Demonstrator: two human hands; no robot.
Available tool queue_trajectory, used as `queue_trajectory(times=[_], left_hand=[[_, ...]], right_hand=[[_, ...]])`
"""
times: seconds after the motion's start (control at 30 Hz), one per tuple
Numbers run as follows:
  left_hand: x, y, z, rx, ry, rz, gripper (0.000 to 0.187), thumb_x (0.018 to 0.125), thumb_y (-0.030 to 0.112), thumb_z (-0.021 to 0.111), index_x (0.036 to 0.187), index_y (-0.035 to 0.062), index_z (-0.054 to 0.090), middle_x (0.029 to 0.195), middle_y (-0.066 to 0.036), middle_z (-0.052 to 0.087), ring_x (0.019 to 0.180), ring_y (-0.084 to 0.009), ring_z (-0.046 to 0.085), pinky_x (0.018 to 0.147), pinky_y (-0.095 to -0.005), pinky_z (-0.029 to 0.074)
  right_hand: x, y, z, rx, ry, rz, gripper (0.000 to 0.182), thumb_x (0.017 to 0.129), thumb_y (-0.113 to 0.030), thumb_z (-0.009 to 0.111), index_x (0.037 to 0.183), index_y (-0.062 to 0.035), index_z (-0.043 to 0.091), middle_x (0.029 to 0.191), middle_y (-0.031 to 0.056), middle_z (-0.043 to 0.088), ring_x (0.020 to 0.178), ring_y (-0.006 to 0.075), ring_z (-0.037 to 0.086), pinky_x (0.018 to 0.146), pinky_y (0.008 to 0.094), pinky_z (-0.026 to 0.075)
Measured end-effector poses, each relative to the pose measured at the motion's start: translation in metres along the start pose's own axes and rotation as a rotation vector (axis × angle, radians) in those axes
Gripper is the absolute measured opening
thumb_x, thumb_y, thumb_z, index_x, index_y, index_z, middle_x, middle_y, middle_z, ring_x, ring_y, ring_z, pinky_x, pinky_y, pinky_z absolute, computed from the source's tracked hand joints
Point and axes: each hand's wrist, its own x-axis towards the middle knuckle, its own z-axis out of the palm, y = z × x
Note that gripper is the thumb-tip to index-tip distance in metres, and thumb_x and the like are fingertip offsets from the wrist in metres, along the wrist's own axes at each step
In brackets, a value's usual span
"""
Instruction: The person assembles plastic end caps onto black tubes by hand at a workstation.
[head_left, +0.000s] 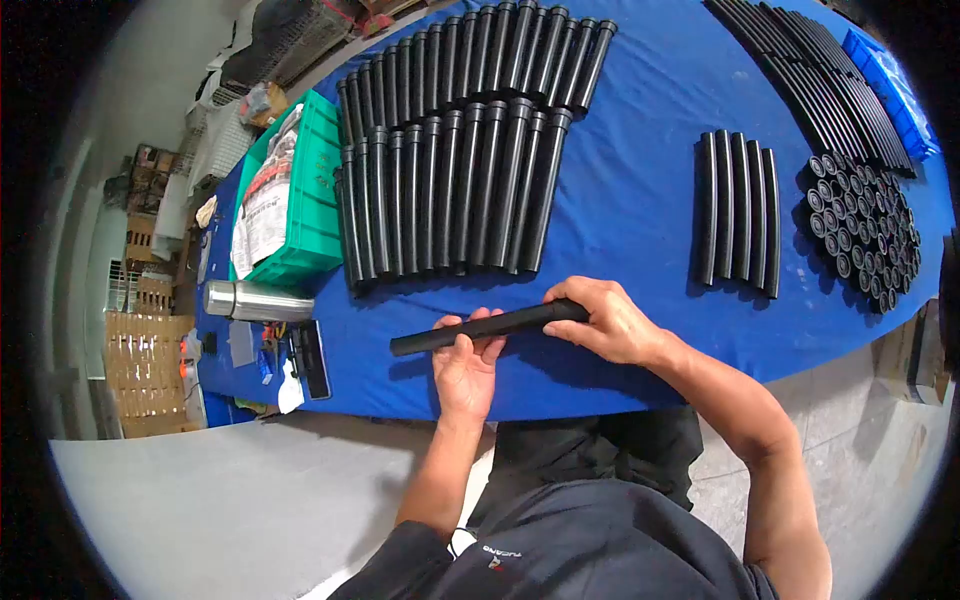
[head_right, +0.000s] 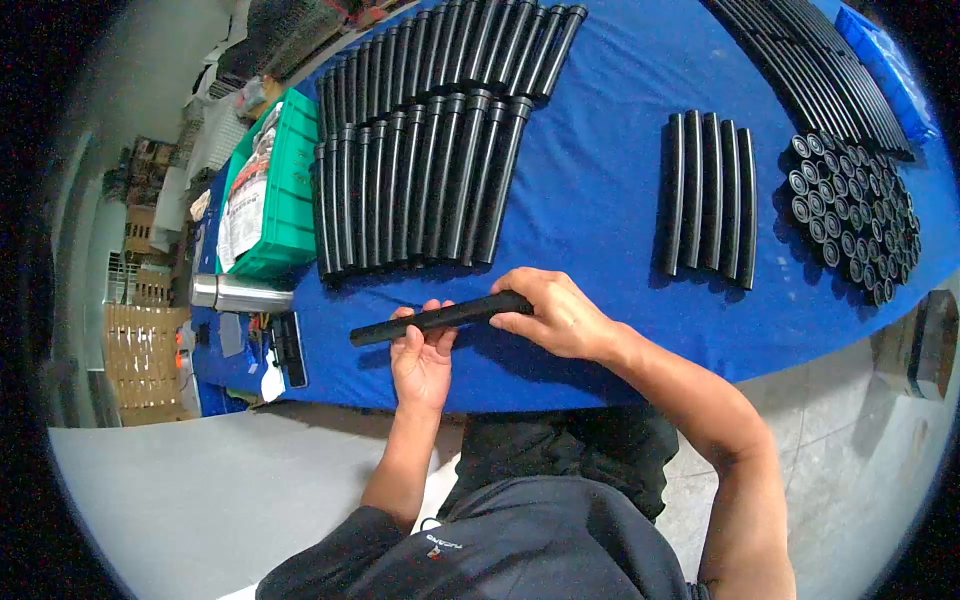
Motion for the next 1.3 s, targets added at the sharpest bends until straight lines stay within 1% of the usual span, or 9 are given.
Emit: queue_trajectory(times=[0.2,0.3,0.4,0.5,0.6,0.73,0.93,1.03,1.3], left_hand=[[0.000,0.003,0.004,-0.013,0.012,-0.029,0.029,0.096,0.008,0.068,0.123,0.0107,0.058,0.126,-0.022,0.065,0.125,-0.0392,0.060,0.096,-0.0480,0.061],[0.004,0.008,0.000,-0.065,-0.017,-0.091,0.030,0.095,0.009,0.069,0.123,0.0084,0.057,0.130,-0.019,0.064,0.131,-0.0379,0.055,0.104,-0.0535,0.055],[0.005,0.009,-0.010,-0.142,-0.080,-0.116,0.029,0.095,0.007,0.069,0.121,0.0080,0.058,0.130,-0.016,0.064,0.135,-0.0349,0.052,0.109,-0.0560,0.050],[0.004,0.009,-0.022,-0.186,-0.058,-0.096,0.028,0.095,0.004,0.067,0.121,0.0081,0.058,0.129,-0.015,0.064,0.135,-0.0348,0.052,0.108,-0.0567,0.051],[0.005,0.009,-0.020,-0.188,-0.127,-0.114,0.026,0.096,0.002,0.064,0.121,0.0071,0.057,0.129,-0.016,0.063,0.135,-0.0348,0.052,0.106,-0.0554,0.053],[0.003,0.008,-0.024,-0.160,-0.114,-0.105,0.027,0.097,0.003,0.064,0.122,0.0069,0.057,0.129,-0.016,0.063,0.134,-0.0341,0.053,0.105,-0.0540,0.055],[0.002,0.006,-0.023,-0.158,-0.152,-0.081,0.026,0.097,0.003,0.064,0.121,0.0071,0.058,0.129,-0.016,0.064,0.134,-0.0339,0.053,0.109,-0.0546,0.051],[0.001,0.008,-0.024,-0.153,-0.156,-0.078,0.025,0.097,0.003,0.064,0.121,0.0073,0.059,0.130,-0.016,0.064,0.136,-0.0337,0.052,0.110,-0.0543,0.050],[0.003,0.011,-0.009,-0.236,-0.137,-0.184,0.030,0.097,0.005,0.064,0.128,0.0045,0.060,0.140,-0.018,0.059,0.141,-0.0356,0.045,0.116,-0.0545,0.044]], right_hand=[[0.002,0.004,0.001,-0.050,-0.015,-0.066,0.033,0.087,-0.020,0.075,0.110,0.0010,0.063,0.093,0.0201,0.066,0.087,0.0388,0.066,0.077,0.0454,0.052],[0.002,0.006,0.002,-0.057,-0.004,-0.127,0.034,0.085,-0.017,0.076,0.111,-0.0004,0.062,0.099,0.0205,0.065,0.096,0.0397,0.065,0.086,0.0462,0.052],[0.000,0.002,0.003,0.020,-0.041,-0.141,0.033,0.083,-0.016,0.078,0.107,-0.0030,0.061,0.097,0.0182,0.061,0.094,0.0388,0.061,0.082,0.0455,0.050],[0.000,-0.010,0.000,0.172,-0.119,0.146,0.035,0.088,-0.021,0.079,0.110,-0.0010,0.060,0.083,0.0101,0.067,0.075,0.0221,0.069,0.066,0.0374,0.053],[-0.001,-0.004,0.006,0.382,-0.124,0.211,0.034,0.094,-0.025,0.073,0.109,-0.0004,0.056,0.066,0.0063,0.064,0.056,0.0147,0.064,0.050,0.0307,0.050],[-0.002,-0.009,-0.003,0.246,-0.197,0.157,0.030,0.095,-0.025,0.069,0.106,-0.0006,0.055,0.061,0.0064,0.062,0.054,0.0165,0.064,0.049,0.0324,0.048],[-0.003,0.005,0.008,0.074,-0.035,-0.085,0.031,0.093,-0.025,0.069,0.106,0.0004,0.056,0.071,0.0147,0.063,0.066,0.0321,0.064,0.062,0.0437,0.047],[-0.004,0.006,0.010,0.088,-0.021,-0.085,0.033,0.093,-0.027,0.070,0.106,0.0004,0.057,0.075,0.0167,0.063,0.071,0.0360,0.063,0.066,0.0454,0.047],[-0.003,0.009,0.014,0.006,0.051,-0.198,0.034,0.090,-0.023,0.074,0.110,-0.0010,0.057,0.085,0.0170,0.063,0.080,0.0353,0.064,0.072,0.0445,0.049]])
